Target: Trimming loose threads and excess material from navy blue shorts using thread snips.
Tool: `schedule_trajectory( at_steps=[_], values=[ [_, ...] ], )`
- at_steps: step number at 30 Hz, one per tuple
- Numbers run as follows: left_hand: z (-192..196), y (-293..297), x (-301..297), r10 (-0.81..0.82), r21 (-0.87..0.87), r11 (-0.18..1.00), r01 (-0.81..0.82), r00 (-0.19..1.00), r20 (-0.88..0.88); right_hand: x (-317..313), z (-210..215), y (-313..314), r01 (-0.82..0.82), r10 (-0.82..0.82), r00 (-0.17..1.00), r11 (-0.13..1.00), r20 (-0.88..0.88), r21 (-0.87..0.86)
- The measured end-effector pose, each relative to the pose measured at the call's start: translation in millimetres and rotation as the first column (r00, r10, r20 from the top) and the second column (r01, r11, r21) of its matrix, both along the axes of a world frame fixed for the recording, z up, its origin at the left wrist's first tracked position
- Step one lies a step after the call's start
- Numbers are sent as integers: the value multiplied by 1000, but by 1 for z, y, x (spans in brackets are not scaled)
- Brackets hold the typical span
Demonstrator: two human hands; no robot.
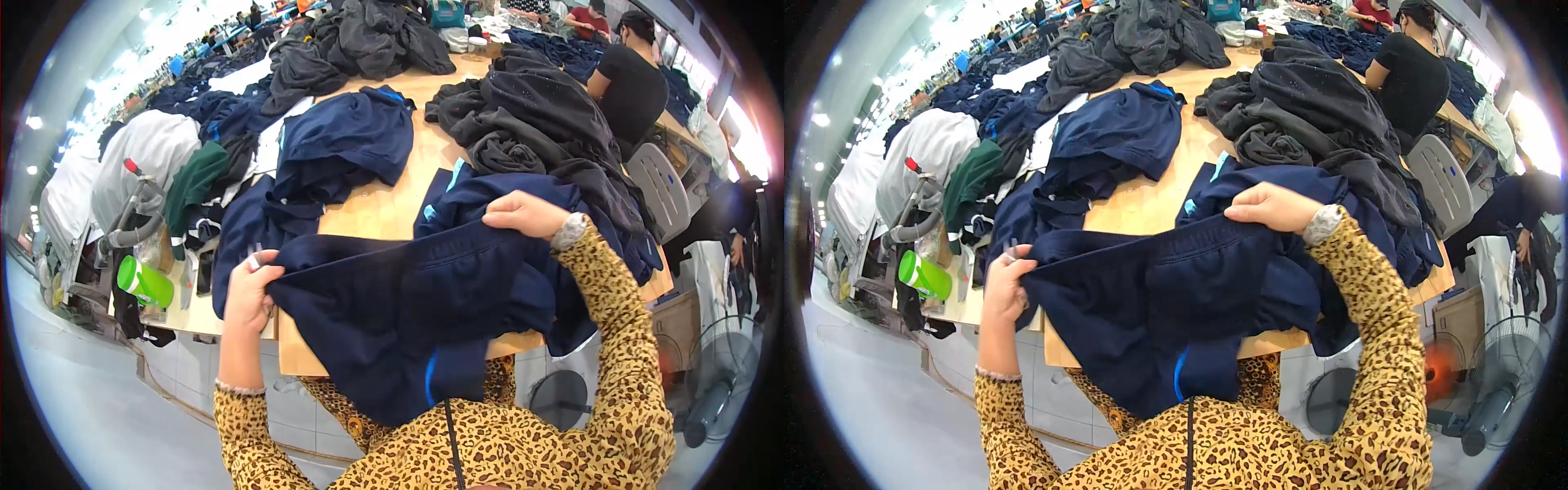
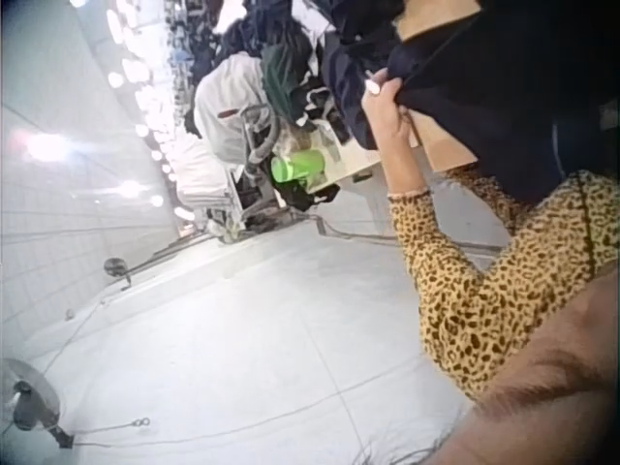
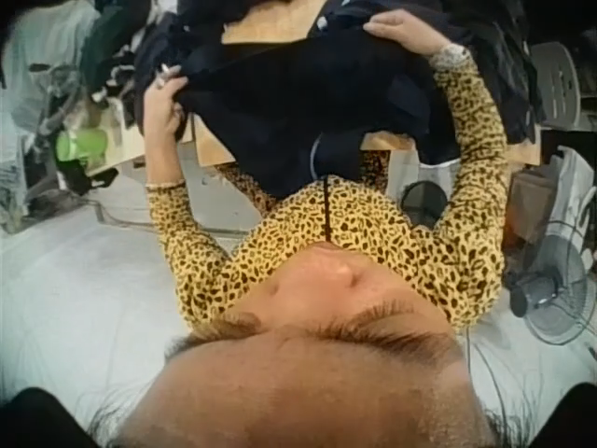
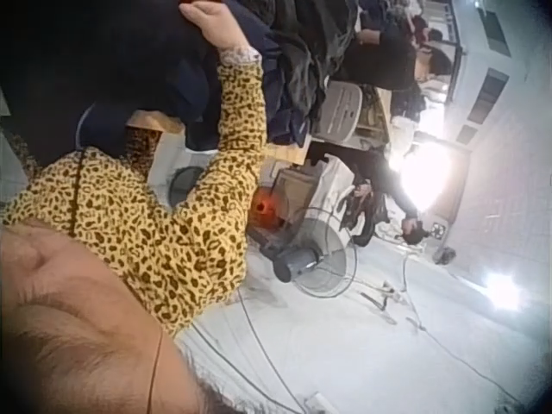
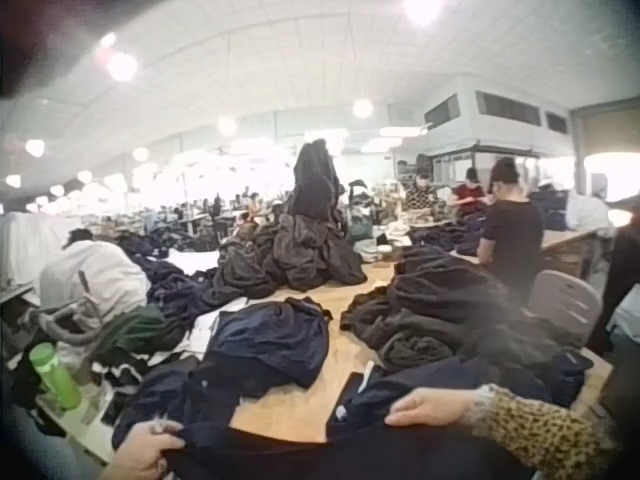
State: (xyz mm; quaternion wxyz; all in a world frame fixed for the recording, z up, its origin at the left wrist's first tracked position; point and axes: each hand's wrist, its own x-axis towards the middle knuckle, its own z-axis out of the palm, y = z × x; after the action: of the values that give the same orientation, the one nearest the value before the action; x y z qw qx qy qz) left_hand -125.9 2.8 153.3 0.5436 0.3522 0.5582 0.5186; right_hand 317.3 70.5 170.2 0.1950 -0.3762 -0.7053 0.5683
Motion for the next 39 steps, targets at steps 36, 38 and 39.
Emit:
schedule_trajectory(
  at_steps=[36,38,39],
  values=[
    [64,25,110,-768,271,559,784,612,-187,-107,12,-58,514,-26,814,498,-580,699],
    [69,28,124,-833,144,394,908,419,-362,-103,6,-55,595,-112,793,353,-599,721],
    [68,27,135,-843,118,429,895,444,-304,-99,6,-56,598,-114,792,342,-599,725]
  ],
)
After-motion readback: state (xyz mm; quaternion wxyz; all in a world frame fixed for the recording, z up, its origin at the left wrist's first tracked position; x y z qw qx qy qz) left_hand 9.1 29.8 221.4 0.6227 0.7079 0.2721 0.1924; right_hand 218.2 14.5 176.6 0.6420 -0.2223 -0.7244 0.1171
